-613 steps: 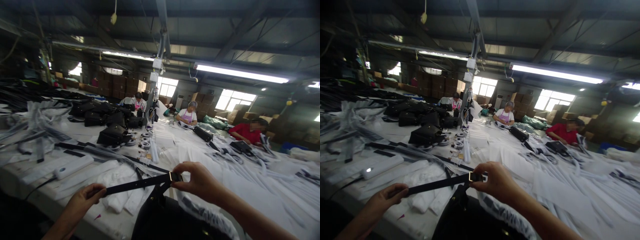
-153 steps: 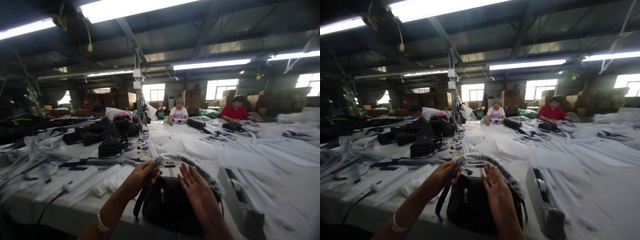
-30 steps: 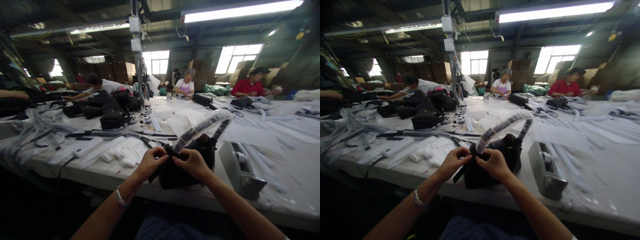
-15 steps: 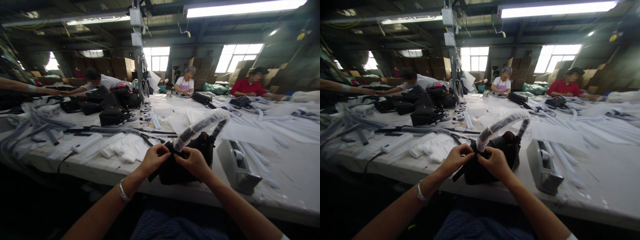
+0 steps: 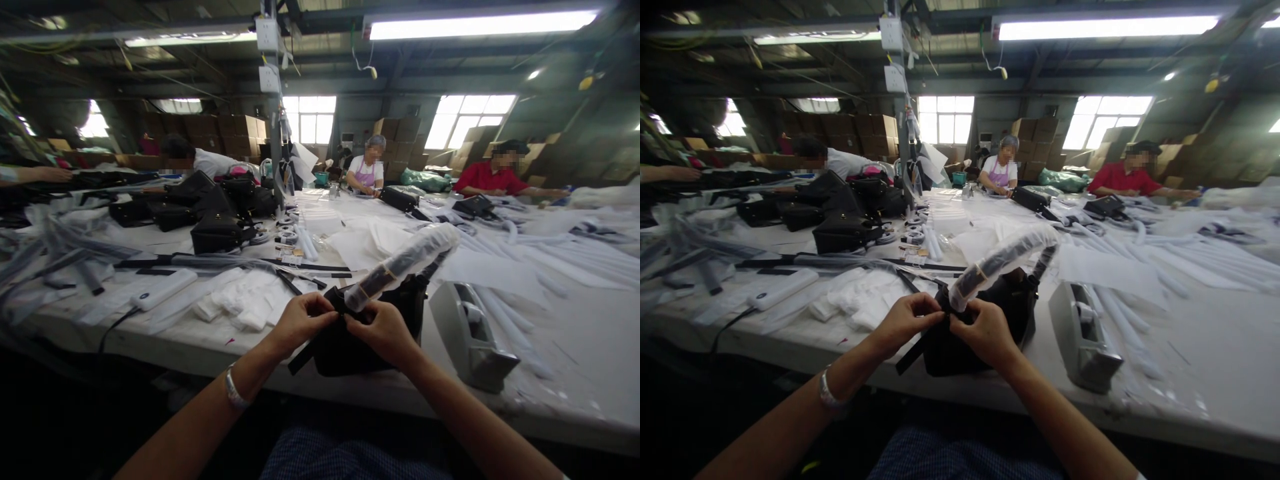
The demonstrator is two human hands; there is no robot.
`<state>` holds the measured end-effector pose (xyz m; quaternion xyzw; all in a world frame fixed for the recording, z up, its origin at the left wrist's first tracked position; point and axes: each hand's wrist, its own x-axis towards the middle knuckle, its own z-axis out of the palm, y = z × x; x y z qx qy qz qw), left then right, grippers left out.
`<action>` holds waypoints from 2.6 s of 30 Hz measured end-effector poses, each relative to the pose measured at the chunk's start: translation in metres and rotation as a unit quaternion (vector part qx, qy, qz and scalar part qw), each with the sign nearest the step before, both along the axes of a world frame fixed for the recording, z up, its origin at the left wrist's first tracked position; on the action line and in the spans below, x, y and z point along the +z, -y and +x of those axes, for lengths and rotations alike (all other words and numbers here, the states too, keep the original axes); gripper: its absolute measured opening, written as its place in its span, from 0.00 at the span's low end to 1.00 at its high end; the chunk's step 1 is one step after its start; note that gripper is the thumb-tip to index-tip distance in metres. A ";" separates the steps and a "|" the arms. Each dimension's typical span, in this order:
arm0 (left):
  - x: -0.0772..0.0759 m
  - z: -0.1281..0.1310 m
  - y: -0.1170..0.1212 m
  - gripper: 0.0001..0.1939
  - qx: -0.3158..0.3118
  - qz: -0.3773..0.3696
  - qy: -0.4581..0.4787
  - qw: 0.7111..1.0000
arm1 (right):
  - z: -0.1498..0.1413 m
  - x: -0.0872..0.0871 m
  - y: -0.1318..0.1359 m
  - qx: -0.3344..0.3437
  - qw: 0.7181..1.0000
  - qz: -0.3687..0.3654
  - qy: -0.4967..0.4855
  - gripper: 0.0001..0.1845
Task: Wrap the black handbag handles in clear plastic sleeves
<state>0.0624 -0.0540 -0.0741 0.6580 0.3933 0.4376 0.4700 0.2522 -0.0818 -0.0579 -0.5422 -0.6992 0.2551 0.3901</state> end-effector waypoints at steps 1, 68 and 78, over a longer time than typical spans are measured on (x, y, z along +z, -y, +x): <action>0.000 0.001 0.000 0.09 -0.001 -0.002 -0.002 1.000 | -0.001 0.000 0.001 -0.006 1.000 0.001 0.003 0.09; -0.057 -0.028 -0.099 0.09 0.176 0.019 -0.304 0.936 | -0.020 -0.074 0.063 -0.017 0.949 -0.148 -0.280 0.24; -0.015 -0.044 -0.002 0.14 0.004 -0.080 -0.106 0.991 | -0.031 -0.061 0.060 -0.007 0.921 -0.185 -0.343 0.27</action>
